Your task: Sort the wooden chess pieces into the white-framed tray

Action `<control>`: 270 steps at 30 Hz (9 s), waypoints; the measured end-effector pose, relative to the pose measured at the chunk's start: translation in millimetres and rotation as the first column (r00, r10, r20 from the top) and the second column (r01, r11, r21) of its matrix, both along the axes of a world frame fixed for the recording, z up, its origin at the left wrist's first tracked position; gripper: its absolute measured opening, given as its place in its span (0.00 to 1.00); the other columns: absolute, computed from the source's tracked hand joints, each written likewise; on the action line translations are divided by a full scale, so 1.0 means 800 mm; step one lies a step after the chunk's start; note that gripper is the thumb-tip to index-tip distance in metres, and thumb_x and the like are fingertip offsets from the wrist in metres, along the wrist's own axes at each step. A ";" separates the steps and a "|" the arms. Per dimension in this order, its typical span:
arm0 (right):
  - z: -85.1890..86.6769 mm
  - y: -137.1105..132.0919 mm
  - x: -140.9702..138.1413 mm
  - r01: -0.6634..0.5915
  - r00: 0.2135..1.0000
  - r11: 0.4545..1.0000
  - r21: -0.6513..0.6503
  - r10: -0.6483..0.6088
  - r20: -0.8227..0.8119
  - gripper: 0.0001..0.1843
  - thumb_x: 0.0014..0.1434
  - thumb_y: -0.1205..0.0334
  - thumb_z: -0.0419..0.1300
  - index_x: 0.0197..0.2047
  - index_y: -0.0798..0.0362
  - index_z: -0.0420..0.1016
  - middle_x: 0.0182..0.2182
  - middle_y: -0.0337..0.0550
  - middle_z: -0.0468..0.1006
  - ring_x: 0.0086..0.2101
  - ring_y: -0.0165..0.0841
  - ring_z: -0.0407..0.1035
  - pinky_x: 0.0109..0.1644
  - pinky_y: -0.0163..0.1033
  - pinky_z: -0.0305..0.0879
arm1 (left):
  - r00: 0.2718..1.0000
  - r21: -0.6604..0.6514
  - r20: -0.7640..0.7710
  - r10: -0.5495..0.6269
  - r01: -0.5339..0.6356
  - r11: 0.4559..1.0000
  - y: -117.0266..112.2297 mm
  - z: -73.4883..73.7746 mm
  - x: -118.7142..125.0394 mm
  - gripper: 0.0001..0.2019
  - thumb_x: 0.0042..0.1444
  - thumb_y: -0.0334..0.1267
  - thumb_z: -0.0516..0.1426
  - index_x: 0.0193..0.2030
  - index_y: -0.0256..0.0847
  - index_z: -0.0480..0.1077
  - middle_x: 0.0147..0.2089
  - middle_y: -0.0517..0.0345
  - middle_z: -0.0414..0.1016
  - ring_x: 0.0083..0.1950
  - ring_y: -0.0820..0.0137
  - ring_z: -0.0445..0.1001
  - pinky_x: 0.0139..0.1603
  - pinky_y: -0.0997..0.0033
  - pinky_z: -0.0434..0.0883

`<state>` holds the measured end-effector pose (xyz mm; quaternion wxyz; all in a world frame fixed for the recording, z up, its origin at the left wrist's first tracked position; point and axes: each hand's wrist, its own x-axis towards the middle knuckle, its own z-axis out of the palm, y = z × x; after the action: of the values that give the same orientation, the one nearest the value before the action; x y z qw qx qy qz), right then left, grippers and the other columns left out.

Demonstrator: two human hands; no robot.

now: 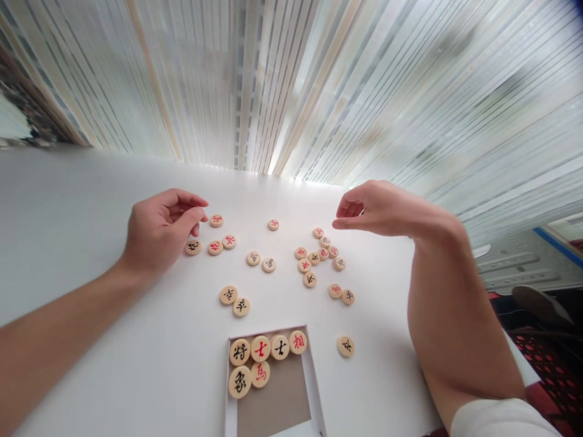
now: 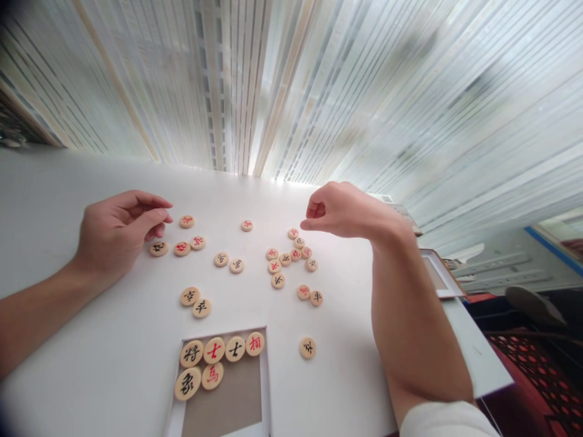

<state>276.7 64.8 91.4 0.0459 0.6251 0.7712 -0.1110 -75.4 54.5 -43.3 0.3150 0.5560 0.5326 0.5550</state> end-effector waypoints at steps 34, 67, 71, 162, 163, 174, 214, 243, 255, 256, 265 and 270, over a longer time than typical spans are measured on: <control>-0.066 -0.114 -0.010 -0.105 0.991 0.971 -0.215 0.084 -0.106 0.07 0.62 0.59 0.66 0.41 0.51 0.81 0.40 0.46 0.83 0.34 0.36 0.73 0.39 0.40 0.65 | 0.604 0.315 -0.760 -0.238 0.664 0.679 -0.035 -0.004 0.028 0.09 0.60 0.32 0.58 0.36 0.44 0.81 0.32 0.52 0.81 0.39 0.59 0.78 0.45 0.58 0.74; -0.147 -0.080 -0.135 -0.054 0.051 0.956 -0.288 -0.286 -0.957 0.11 0.51 0.59 0.81 0.38 0.48 0.90 0.26 0.40 0.84 0.22 0.30 0.73 0.25 0.35 0.68 | 0.885 0.006 0.010 -0.466 0.466 0.885 -0.055 0.014 0.045 0.03 0.59 0.38 0.67 0.38 0.44 0.84 0.36 0.56 0.87 0.36 0.61 0.86 0.36 0.65 0.83; -0.147 -0.082 -0.139 -0.011 0.012 0.965 -0.263 -0.262 -0.965 0.10 0.50 0.60 0.81 0.37 0.46 0.91 0.26 0.39 0.85 0.22 0.29 0.73 0.25 0.36 0.72 | 0.893 0.000 0.029 -0.449 0.449 0.893 -0.055 0.013 0.046 0.02 0.58 0.36 0.68 0.38 0.44 0.85 0.36 0.58 0.87 0.34 0.66 0.85 0.35 0.71 0.83; -0.153 -0.082 -0.139 -0.122 0.018 0.946 -0.301 -0.301 -0.954 0.16 0.47 0.62 0.83 0.31 0.54 0.80 0.24 0.37 0.82 0.21 0.26 0.71 0.25 0.31 0.70 | 0.757 -0.020 -0.020 -0.653 0.653 0.757 -0.057 0.019 0.040 0.17 0.58 0.25 0.65 0.53 0.43 0.86 0.42 0.54 0.90 0.38 0.67 0.89 0.34 0.83 0.81; -0.153 -0.083 -0.139 -0.123 0.024 0.946 -0.300 -0.300 -0.954 0.16 0.47 0.61 0.83 0.31 0.53 0.80 0.24 0.37 0.82 0.21 0.26 0.71 0.25 0.31 0.70 | 0.752 -0.018 -0.018 -0.659 0.659 0.752 -0.057 0.019 0.040 0.18 0.59 0.24 0.65 0.53 0.43 0.86 0.42 0.54 0.90 0.38 0.67 0.89 0.34 0.83 0.81; -0.150 -0.085 -0.137 -0.127 0.065 0.949 -0.289 -0.283 -0.957 0.17 0.51 0.55 0.81 0.31 0.54 0.80 0.23 0.39 0.82 0.21 0.28 0.72 0.25 0.33 0.71 | 0.728 0.013 0.042 -0.685 0.685 0.729 -0.056 0.016 0.041 0.17 0.58 0.23 0.65 0.51 0.43 0.86 0.39 0.53 0.89 0.38 0.64 0.89 0.34 0.78 0.83; -0.164 -0.084 -0.140 0.042 0.036 0.996 -0.082 -0.083 -0.996 0.07 0.65 0.63 0.71 0.47 0.50 0.89 0.32 0.42 0.87 0.28 0.29 0.79 0.29 0.33 0.78 | 0.882 -0.029 0.111 -0.458 0.464 0.886 -0.055 0.011 0.043 0.09 0.58 0.32 0.71 0.46 0.46 0.88 0.37 0.62 0.89 0.35 0.68 0.88 0.34 0.80 0.85; -0.163 -0.083 -0.140 -0.017 0.055 0.993 -0.114 -0.113 -0.992 0.13 0.61 0.58 0.75 0.48 0.51 0.87 0.32 0.42 0.87 0.28 0.30 0.79 0.31 0.35 0.79 | 0.840 -0.095 0.151 -0.520 0.536 0.839 -0.052 0.015 0.042 0.09 0.61 0.34 0.69 0.48 0.42 0.86 0.35 0.59 0.88 0.30 0.73 0.84 0.34 0.81 0.82; -0.156 -0.081 -0.138 -0.089 0.089 0.940 -0.330 -0.322 -0.943 0.15 0.49 0.59 0.82 0.34 0.55 0.83 0.24 0.41 0.84 0.20 0.26 0.72 0.18 0.27 0.65 | 0.761 -0.070 0.045 -0.648 0.649 0.758 -0.057 0.017 0.042 0.12 0.60 0.29 0.65 0.49 0.41 0.86 0.34 0.58 0.88 0.29 0.70 0.85 0.31 0.79 0.82; -0.155 -0.081 -0.137 -0.088 0.100 0.934 -0.347 -0.338 -0.936 0.16 0.49 0.58 0.82 0.31 0.55 0.81 0.23 0.41 0.83 0.19 0.26 0.71 0.17 0.26 0.62 | 0.746 -0.061 0.020 -0.665 0.665 0.744 -0.058 0.018 0.041 0.13 0.60 0.28 0.65 0.50 0.42 0.86 0.36 0.58 0.89 0.31 0.69 0.86 0.32 0.79 0.83; -0.156 -0.078 -0.133 -0.197 0.099 0.941 -0.276 -0.261 -0.960 0.18 0.62 0.48 0.73 0.32 0.56 0.83 0.23 0.40 0.80 0.20 0.26 0.72 0.20 0.30 0.68 | 0.767 -0.019 0.012 -0.641 0.642 0.767 -0.057 0.017 0.041 0.11 0.59 0.30 0.69 0.48 0.44 0.86 0.37 0.60 0.89 0.36 0.68 0.88 0.40 0.77 0.85; -0.157 -0.073 -0.130 -0.268 0.033 0.928 -0.259 -0.259 -0.965 0.13 0.66 0.53 0.71 0.48 0.52 0.88 0.31 0.42 0.84 0.25 0.27 0.75 0.26 0.31 0.73 | 0.814 -0.034 0.074 -0.576 0.579 0.815 -0.059 0.013 0.041 0.11 0.62 0.32 0.68 0.49 0.48 0.87 0.38 0.59 0.89 0.37 0.66 0.88 0.41 0.73 0.86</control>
<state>172.5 6.2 -34.6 -0.3854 0.3451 0.5476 -0.6577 -43.0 7.5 -32.8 0.4996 0.6653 0.3443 0.4350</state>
